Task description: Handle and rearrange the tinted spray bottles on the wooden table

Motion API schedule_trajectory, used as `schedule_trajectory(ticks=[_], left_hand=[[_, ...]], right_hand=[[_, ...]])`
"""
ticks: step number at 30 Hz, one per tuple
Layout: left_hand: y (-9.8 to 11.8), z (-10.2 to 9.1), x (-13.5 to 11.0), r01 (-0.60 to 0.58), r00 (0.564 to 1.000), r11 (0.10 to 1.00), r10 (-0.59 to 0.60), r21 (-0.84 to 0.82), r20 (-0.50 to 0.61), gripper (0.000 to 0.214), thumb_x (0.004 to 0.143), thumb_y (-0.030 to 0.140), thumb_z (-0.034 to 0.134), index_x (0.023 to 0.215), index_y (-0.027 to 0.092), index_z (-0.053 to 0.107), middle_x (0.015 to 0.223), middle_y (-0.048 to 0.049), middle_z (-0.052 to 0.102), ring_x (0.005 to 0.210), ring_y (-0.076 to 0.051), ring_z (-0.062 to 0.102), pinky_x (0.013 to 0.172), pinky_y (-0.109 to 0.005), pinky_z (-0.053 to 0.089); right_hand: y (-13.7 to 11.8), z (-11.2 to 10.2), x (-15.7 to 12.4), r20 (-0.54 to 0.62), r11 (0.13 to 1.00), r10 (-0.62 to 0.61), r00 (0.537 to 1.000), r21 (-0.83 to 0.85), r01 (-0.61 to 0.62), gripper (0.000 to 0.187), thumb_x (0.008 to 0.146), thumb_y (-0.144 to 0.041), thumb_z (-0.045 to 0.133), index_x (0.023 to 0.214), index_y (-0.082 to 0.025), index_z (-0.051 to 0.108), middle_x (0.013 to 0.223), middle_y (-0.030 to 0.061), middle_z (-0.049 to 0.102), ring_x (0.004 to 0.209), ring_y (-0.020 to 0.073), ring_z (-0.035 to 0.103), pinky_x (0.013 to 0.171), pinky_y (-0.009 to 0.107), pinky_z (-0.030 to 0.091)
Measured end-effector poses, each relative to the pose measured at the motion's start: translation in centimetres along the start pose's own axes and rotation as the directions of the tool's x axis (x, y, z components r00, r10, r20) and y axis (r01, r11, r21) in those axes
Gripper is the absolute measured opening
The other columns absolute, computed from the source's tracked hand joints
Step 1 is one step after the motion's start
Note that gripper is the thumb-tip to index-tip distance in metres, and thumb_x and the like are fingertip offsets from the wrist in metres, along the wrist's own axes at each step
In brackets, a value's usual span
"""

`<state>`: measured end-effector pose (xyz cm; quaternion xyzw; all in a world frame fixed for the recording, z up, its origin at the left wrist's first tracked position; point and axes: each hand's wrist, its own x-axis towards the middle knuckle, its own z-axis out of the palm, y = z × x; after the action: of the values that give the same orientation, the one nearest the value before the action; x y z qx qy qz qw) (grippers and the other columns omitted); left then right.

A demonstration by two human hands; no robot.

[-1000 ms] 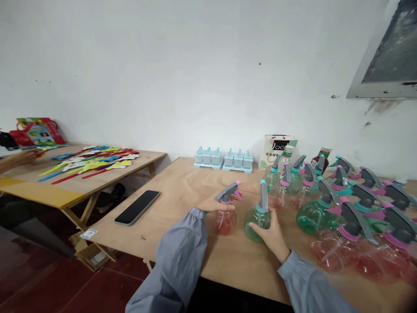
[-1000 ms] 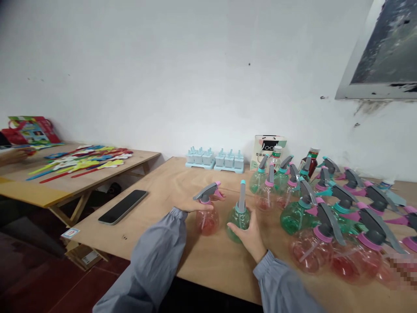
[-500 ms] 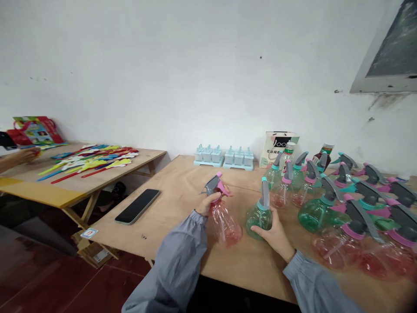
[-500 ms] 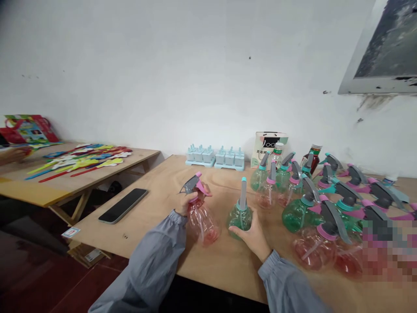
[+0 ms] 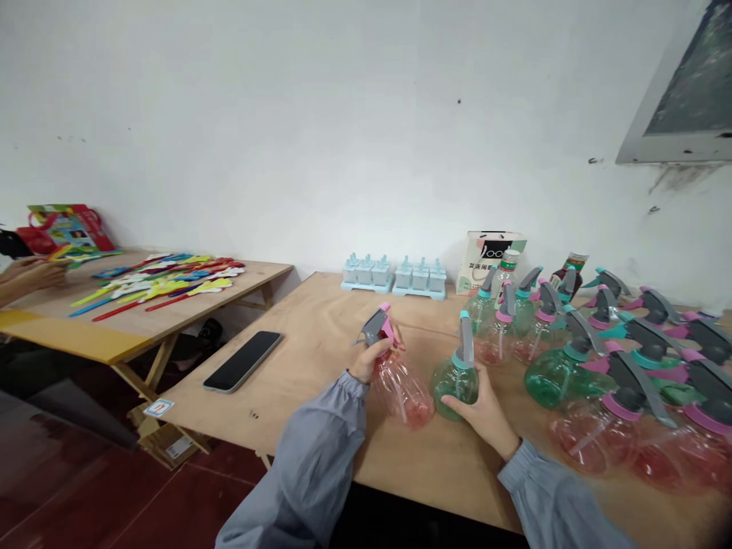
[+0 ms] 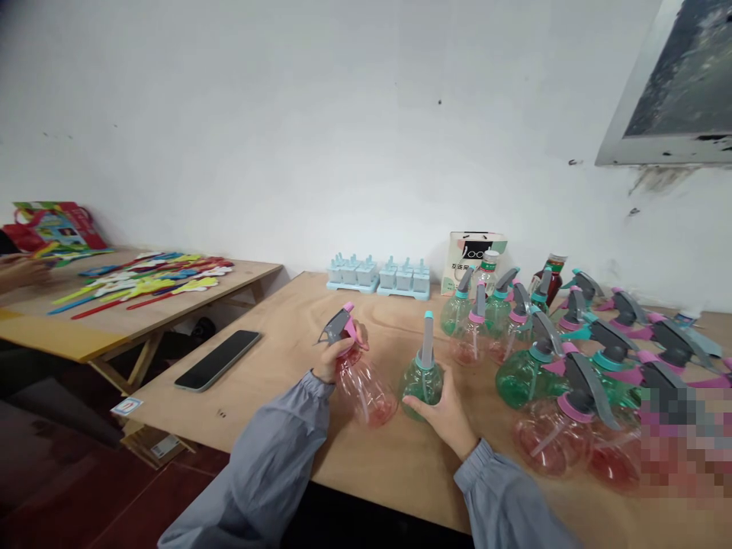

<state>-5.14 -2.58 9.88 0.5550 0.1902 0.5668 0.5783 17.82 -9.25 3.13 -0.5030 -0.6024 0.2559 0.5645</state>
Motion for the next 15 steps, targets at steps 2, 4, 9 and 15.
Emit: schedule_trajectory(ticks=[2, 4, 9, 15], left_hand=[[-0.08, 0.2, -0.02, -0.023, 1.0, 1.0, 0.023, 0.02, 0.003, 0.039, 0.061, 0.051, 0.077, 0.081, 0.019, 0.066, 0.071, -0.0042, 0.067, 0.073, -0.021, 0.066, 0.061, -0.029, 0.048], [-0.22, 0.32, 0.02, -0.037, 0.999, 0.999, 0.036, 0.038, 0.012, 0.042, 0.06, 0.052, 0.077, 0.084, 0.02, 0.067, 0.074, -0.0051, 0.069, 0.075, -0.021, 0.067, 0.062, -0.03, 0.048], [-0.21, 0.07, 0.01, -0.113, 0.994, 0.993, 0.113, 0.018, -0.003, 0.036, 0.066, 0.054, 0.071, 0.071, 0.019, 0.064, 0.063, -0.0019, 0.062, 0.057, -0.014, 0.057, 0.054, -0.027, 0.044], [-0.07, -0.12, 0.01, -0.151, 0.988, 0.988, 0.151, -0.011, -0.008, 0.037, 0.06, 0.053, 0.075, 0.073, 0.02, 0.062, 0.062, 0.0002, 0.059, 0.06, -0.016, 0.059, 0.065, -0.033, 0.052]], right_hand=[[-0.05, -0.02, -0.03, 0.006, 1.0, 0.007, 1.0, -0.006, -0.007, 0.074, 0.061, -0.055, 0.082, 0.118, -0.024, 0.046, 0.115, 0.0101, 0.065, 0.106, 0.0301, 0.065, 0.097, 0.051, 0.052], [-0.14, -0.02, -0.05, 0.005, 1.0, 0.014, 1.0, -0.014, -0.014, 0.075, 0.061, -0.056, 0.081, 0.118, -0.024, 0.046, 0.116, 0.0106, 0.065, 0.107, 0.0303, 0.065, 0.098, 0.052, 0.051], [-0.21, -0.01, -0.03, 0.014, 1.0, 0.021, 1.0, -0.012, -0.02, 0.076, 0.06, -0.056, 0.081, 0.118, -0.023, 0.045, 0.117, 0.0113, 0.063, 0.109, 0.0307, 0.064, 0.101, 0.053, 0.049], [-0.07, 0.04, -0.02, -0.003, 1.0, 0.017, 1.0, -0.015, -0.017, 0.076, 0.06, -0.057, 0.081, 0.118, -0.023, 0.045, 0.117, 0.0118, 0.063, 0.109, 0.0315, 0.063, 0.099, 0.054, 0.049]])
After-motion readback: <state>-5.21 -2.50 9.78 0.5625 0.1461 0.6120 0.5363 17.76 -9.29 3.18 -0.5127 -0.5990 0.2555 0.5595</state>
